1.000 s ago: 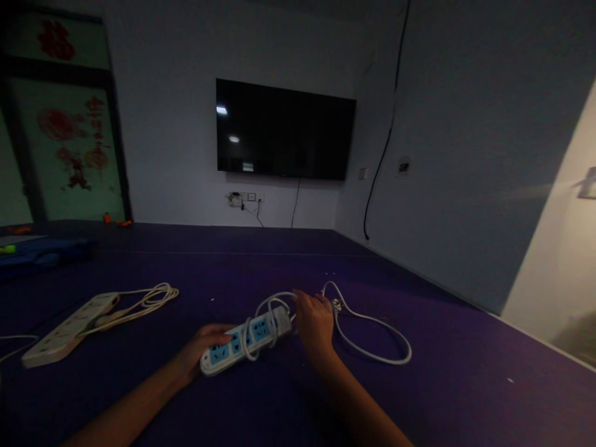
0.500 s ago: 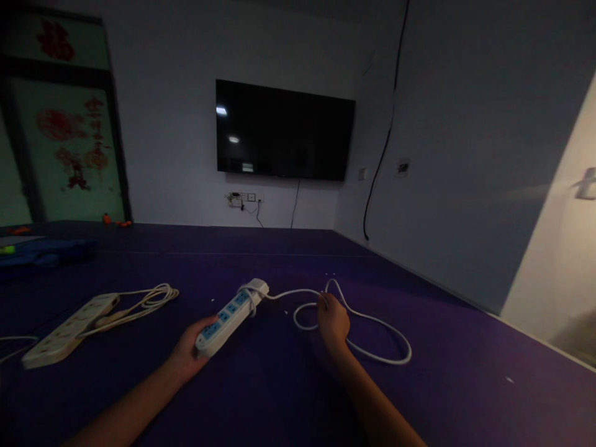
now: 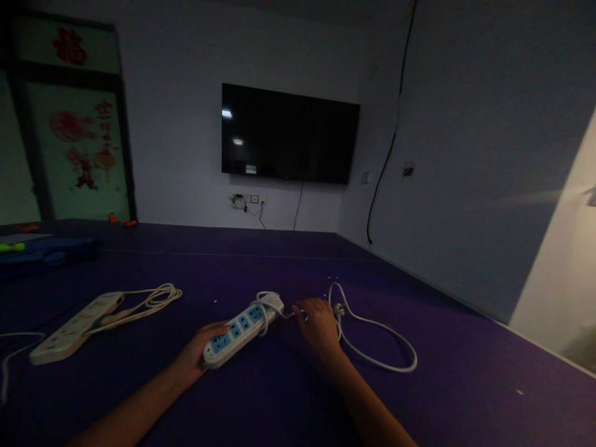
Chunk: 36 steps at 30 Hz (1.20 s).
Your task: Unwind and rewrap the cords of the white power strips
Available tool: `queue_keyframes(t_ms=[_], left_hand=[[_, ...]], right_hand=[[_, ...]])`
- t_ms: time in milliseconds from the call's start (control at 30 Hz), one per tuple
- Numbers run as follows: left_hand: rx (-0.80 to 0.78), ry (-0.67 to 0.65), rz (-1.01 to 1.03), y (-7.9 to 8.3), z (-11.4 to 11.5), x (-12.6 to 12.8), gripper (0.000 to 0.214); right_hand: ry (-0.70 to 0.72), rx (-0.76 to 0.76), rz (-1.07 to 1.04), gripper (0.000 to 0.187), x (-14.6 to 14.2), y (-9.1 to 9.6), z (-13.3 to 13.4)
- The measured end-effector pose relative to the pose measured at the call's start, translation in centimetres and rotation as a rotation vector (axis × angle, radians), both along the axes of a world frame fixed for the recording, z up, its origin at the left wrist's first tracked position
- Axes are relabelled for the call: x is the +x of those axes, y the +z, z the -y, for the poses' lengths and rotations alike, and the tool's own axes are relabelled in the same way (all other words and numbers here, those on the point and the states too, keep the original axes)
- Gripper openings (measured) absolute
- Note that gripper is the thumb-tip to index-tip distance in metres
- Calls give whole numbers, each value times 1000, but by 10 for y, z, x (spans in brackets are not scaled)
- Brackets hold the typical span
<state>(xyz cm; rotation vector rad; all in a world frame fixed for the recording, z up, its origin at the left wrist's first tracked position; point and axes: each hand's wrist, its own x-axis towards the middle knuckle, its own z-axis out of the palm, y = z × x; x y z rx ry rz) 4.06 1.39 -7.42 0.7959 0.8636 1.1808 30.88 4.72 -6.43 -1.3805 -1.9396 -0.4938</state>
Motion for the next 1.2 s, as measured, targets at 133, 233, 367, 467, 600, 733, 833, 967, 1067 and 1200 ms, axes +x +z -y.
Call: queue_keyframes(t_ms=[133,233,367,467,600,733,833,967,1067,1200], left_hand=[[19,38,-4,-1,0,1,17],[14,30,-39,-3,-1,0,23],[1,18,-90,-2,0,-1,27],[5,-14,-105,1,1,-3,27],[22,-172,-111,4,4,-5,31],[37,-225,-57,5,6,-6,32],[6,-133,20,7,7,-6,27],[-105,17,129,9,4,-5,21],[-147,121,181,7,-1,-6,17],[-132,207,129,2,-9,-8,13]], right_hand=[[176,-103,152,19,-18,2,8],[177,-125,220,13,-19,3,7],[45,-82,185,17,-13,3,4],[-20,-99,164,22,-11,3,3],[-81,-159,142,27,-8,1,1],[-119,-245,141,27,-4,0,-2],[-141,-295,166,28,-3,-1,-4],[-149,-319,186,28,-3,-2,-6],[-147,-324,171,27,-3,-1,-6],[-182,-280,119,29,-2,0,-4]])
